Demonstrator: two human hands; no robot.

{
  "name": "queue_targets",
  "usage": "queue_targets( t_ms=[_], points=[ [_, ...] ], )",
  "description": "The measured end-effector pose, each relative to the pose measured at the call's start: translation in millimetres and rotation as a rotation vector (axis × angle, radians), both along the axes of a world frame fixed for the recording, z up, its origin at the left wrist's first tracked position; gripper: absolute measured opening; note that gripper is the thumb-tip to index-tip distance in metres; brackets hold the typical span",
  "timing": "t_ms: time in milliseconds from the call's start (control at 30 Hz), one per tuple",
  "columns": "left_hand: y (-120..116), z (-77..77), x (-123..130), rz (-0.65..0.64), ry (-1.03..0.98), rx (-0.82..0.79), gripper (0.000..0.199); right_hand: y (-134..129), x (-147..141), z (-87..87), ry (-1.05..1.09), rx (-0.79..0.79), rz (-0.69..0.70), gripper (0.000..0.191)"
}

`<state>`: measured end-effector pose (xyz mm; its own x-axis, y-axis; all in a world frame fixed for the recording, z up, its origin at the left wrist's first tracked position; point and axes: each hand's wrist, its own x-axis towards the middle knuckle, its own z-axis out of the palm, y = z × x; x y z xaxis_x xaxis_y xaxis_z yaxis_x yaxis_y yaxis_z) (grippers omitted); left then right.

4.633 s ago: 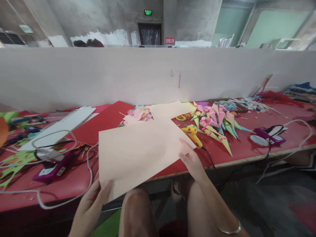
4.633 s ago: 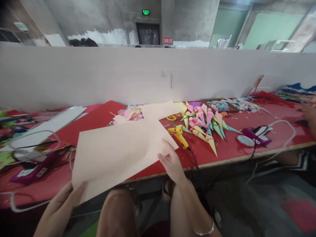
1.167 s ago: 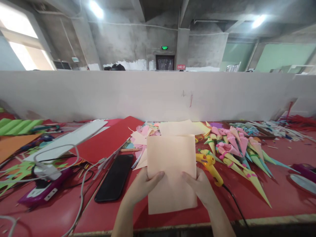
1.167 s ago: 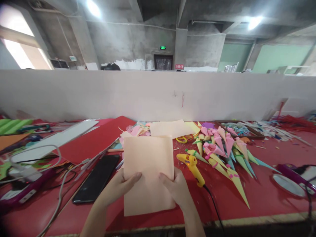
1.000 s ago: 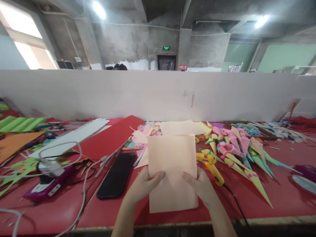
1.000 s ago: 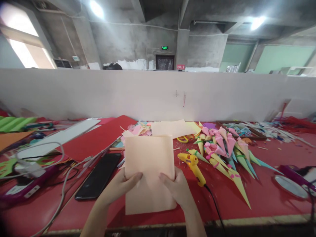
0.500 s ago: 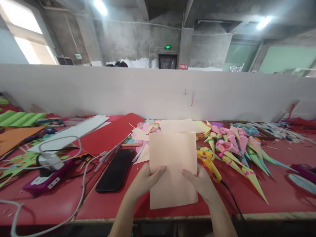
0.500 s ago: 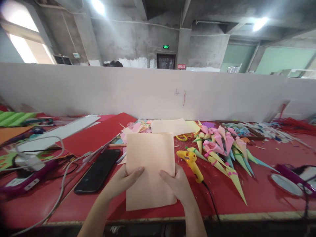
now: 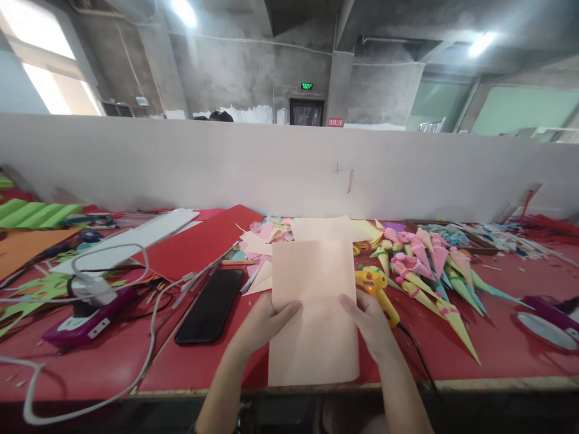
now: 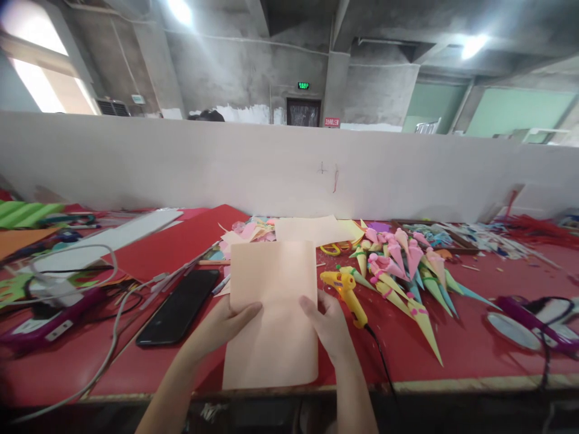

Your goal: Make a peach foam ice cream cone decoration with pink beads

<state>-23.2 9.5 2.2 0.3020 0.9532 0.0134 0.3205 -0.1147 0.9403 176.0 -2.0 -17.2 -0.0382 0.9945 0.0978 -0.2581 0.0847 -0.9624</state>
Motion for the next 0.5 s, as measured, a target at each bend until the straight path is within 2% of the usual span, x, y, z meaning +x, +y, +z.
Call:
queue_targets(
  t_ms=[200,367,500],
  points=[
    [0.0,-1.3,-5.7,0.036,0.058,-0.022,0.042,4.3,2.8,-5.5,-0.091,0.018,-0.07,0.03],
    [-1.5,-3.0,-10.5,0.008,0.058,-0.03,0.041,0.1,2.8,1.2,-0.081,0.047,-0.018,0.028],
    [-5.3,-0.9,-13.5,-0.014,0.037,-0.063,0.042,-2.8,4.3,6.7,-0.051,0.09,-0.007,0.034]
  ],
)
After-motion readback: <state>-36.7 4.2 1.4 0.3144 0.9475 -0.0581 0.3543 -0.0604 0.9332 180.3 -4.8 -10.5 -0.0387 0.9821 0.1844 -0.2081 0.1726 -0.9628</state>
